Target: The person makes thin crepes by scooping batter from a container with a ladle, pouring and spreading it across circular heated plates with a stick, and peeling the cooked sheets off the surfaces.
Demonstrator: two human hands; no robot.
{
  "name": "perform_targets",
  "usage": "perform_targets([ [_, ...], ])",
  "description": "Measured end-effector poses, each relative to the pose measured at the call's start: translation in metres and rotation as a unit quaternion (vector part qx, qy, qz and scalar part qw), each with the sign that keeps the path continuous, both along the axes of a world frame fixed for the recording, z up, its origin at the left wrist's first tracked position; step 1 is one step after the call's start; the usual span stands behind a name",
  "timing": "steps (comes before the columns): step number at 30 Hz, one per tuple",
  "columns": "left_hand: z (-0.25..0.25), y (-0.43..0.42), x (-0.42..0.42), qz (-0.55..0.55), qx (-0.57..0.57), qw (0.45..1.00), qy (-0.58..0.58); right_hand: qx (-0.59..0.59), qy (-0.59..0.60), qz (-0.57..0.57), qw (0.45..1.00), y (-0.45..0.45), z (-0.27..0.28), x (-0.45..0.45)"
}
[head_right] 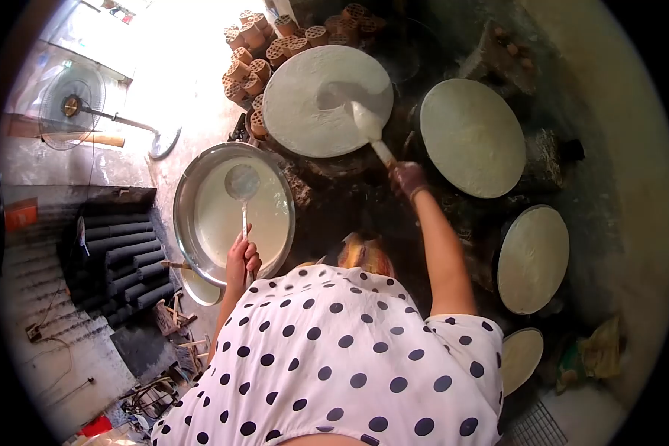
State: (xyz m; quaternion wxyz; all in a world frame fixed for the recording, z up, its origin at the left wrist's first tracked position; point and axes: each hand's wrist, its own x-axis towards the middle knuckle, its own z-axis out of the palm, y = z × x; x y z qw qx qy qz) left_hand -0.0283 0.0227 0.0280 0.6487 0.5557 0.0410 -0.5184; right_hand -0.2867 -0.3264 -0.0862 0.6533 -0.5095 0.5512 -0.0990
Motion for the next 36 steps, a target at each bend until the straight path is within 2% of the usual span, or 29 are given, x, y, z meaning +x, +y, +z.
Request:
perform_targets([
  [2, -0.005, -0.011, -0.005, 0.008, -0.009, 1.0, -0.001, 0.058, 0.011, -0.016, 0.998, -0.052, -0.034, 0.007],
  [4, -0.012, -0.019, -0.012, 0.011, -0.014, 1.0, 0.014, 0.035, -0.013, -0.031, 0.999, -0.049, -0.013, 0.026],
  [5, -0.014, -0.023, -0.013, 0.017, -0.021, 0.999, 0.027, -0.012, -0.03, -0.009, 0.999, -0.03, 0.007, 0.033],
  [6, -0.012, -0.025, -0.014, 0.019, -0.021, 0.999, 0.026, -0.019, -0.095, 0.017, 0.995, -0.015, -0.014, 0.03],
  [7, -0.008, -0.028, -0.017, 0.011, -0.011, 1.0, 0.019, 0.047, -0.078, 0.074, 0.993, -0.003, -0.014, 0.027],
  [8, -0.002, -0.031, -0.02, 0.002, -0.002, 1.0, 0.011, 0.055, 0.018, 0.154, 0.986, 0.012, 0.016, 0.026],
  [9, 0.005, -0.034, -0.024, 0.014, 0.01, 1.0, 0.008, 0.006, -0.027, 0.154, 0.988, 0.012, -0.016, 0.002],
  [11, 0.0, -0.032, -0.024, 0.016, -0.002, 1.0, -0.004, -0.051, -0.023, 0.072, 0.996, -0.007, -0.023, -0.017],
  [12, -0.002, -0.027, -0.026, 0.015, -0.006, 1.0, -0.012, 0.015, -0.023, -0.015, 1.0, -0.019, -0.02, -0.018],
  [14, -0.004, -0.027, -0.027, 0.021, -0.022, 0.999, -0.012, 0.067, 0.028, -0.047, 0.996, -0.062, -0.009, 0.001],
  [15, -0.003, -0.027, -0.027, 0.027, -0.015, 1.0, -0.007, 0.125, -0.009, -0.077, 0.989, -0.075, -0.001, 0.008],
  [16, -0.004, -0.028, -0.027, 0.034, -0.007, 0.999, -0.002, 0.034, 0.074, -0.037, 0.996, -0.079, 0.032, 0.032],
  [19, -0.003, -0.027, -0.022, 0.047, -0.018, 0.998, 0.031, -0.085, -0.026, 0.073, 0.993, -0.075, 0.026, 0.05],
  [20, 0.0, -0.026, -0.02, 0.047, -0.026, 0.998, 0.025, -0.072, -0.181, -0.003, 0.981, -0.07, -0.01, 0.051],
  [21, 0.002, -0.023, -0.02, 0.04, -0.025, 0.999, 0.013, -0.047, -0.339, -0.059, 0.938, -0.065, -0.048, 0.052],
  [22, 0.004, -0.021, -0.021, 0.033, -0.024, 0.999, 0.002, -0.392, -0.017, 0.062, 0.918, -0.032, 0.021, 0.042],
  [23, 0.005, -0.019, -0.021, 0.037, -0.021, 0.999, 0.001, -0.411, 0.075, -0.025, 0.908, -0.015, 0.022, 0.044],
  [24, 0.003, -0.017, -0.02, 0.037, -0.027, 0.999, -0.003, -0.327, 0.051, -0.159, 0.93, -0.001, 0.022, 0.053],
  [26, -0.003, -0.013, -0.019, 0.025, -0.006, 1.0, 0.0, -0.3, 0.221, -0.02, 0.928, 0.014, -0.009, 0.07],
  [28, -0.004, -0.012, -0.017, 0.022, -0.003, 1.0, 0.019, -0.343, 0.071, 0.01, 0.937, 0.022, -0.019, 0.092],
  [29, -0.006, -0.012, -0.015, 0.018, -0.013, 0.999, 0.037, -0.34, 0.061, 0.086, 0.935, 0.016, -0.013, 0.094],
  [30, -0.007, -0.011, -0.014, 0.014, -0.024, 0.998, 0.055, -0.34, 0.062, 0.084, 0.935, 0.017, 0.008, 0.088],
  [32, 0.001, -0.011, -0.012, -0.013, -0.025, 0.999, 0.034, -0.261, 0.179, -0.006, 0.949, 0.008, 0.04, 0.074],
  [33, 0.003, -0.01, -0.012, -0.025, -0.024, 0.999, 0.022, -0.304, 0.089, -0.152, 0.936, 0.008, 0.0, 0.067],
  [34, 0.004, -0.008, -0.013, -0.037, -0.019, 0.999, 0.011, -0.304, 0.092, -0.149, 0.936, 0.013, -0.022, 0.066],
  [36, -0.002, -0.012, -0.012, -0.043, -0.02, 0.999, 0.01, -0.35, 0.209, -0.002, 0.913, 0.019, -0.037, 0.066],
])
